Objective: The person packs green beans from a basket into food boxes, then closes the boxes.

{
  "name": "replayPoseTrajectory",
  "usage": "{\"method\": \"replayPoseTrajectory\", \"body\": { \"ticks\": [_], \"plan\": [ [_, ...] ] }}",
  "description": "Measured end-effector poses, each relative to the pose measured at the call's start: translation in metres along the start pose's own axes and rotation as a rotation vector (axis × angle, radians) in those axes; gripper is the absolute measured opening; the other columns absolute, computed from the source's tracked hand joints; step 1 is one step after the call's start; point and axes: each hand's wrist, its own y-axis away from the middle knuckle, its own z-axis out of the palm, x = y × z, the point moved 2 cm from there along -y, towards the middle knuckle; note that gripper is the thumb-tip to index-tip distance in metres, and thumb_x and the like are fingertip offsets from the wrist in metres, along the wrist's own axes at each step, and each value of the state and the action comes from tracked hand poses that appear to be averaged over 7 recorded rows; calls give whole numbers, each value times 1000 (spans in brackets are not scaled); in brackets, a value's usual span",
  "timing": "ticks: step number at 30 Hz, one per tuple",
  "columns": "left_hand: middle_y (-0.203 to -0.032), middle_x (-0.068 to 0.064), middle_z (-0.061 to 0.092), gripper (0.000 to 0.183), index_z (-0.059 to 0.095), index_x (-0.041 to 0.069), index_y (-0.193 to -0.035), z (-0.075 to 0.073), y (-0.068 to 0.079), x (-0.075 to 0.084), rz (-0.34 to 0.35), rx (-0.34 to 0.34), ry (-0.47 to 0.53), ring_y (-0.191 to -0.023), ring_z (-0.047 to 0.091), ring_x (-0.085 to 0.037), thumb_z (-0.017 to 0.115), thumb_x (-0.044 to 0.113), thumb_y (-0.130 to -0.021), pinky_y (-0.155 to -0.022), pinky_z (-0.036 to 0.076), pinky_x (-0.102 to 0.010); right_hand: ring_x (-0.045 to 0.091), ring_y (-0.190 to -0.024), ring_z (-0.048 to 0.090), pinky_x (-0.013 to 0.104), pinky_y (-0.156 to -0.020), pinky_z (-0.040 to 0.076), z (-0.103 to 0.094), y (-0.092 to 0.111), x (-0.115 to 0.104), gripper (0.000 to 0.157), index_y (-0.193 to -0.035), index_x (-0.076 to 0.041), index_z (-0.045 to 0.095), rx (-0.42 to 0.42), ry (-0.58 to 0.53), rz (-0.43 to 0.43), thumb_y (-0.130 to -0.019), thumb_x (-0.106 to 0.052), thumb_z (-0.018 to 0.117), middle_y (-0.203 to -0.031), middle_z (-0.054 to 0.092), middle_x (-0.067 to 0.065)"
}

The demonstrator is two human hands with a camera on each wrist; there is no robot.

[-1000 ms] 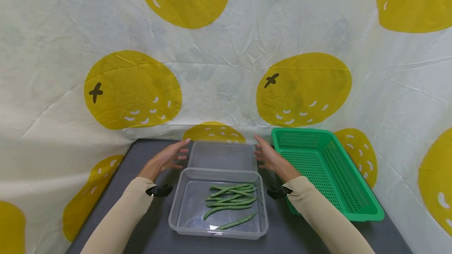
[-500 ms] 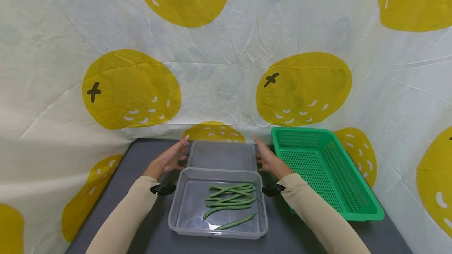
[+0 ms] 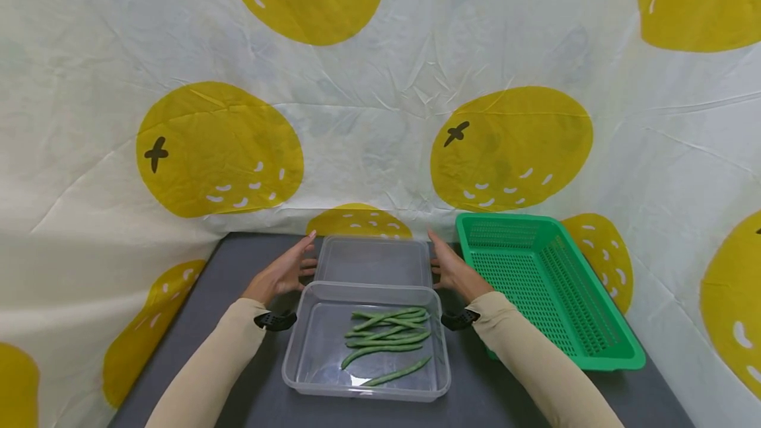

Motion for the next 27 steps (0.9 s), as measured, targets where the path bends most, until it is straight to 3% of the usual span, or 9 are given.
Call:
{"method": "replayPoseTrajectory", "body": {
  "ticks": [8,16,27],
  "plan": [
    [-167,-27,7,105,-2,16,-164,-2,4,0,17,-2,17,-153,12,-45,45,77,-92,-107,20,-80,47,-152,12,75,-112,18,-2,3,1,90,-162,-2,1,-16,-14,-45,-103,-61,35,-165,9,32],
    [-167,-26,9,99,-2,14,-164,-6,12,7,79,-6,19,-151,14,-46,41,72,-96,-103,29,-78,46,-151,17,67,-116,21,-3,9,-3,88,-160,3,7,-13,-30,-91,-103,-57,37,-165,12,29],
    [-163,-22,25,94,11,10,-162,-6,18,17,108,80,24,-146,28,-42,44,69,-96,-109,32,-64,46,-148,22,60,-116,30,-3,12,-7,83,-158,7,15,51,-146,-155,-104,-49,43,-161,19,29]
  ]
}}
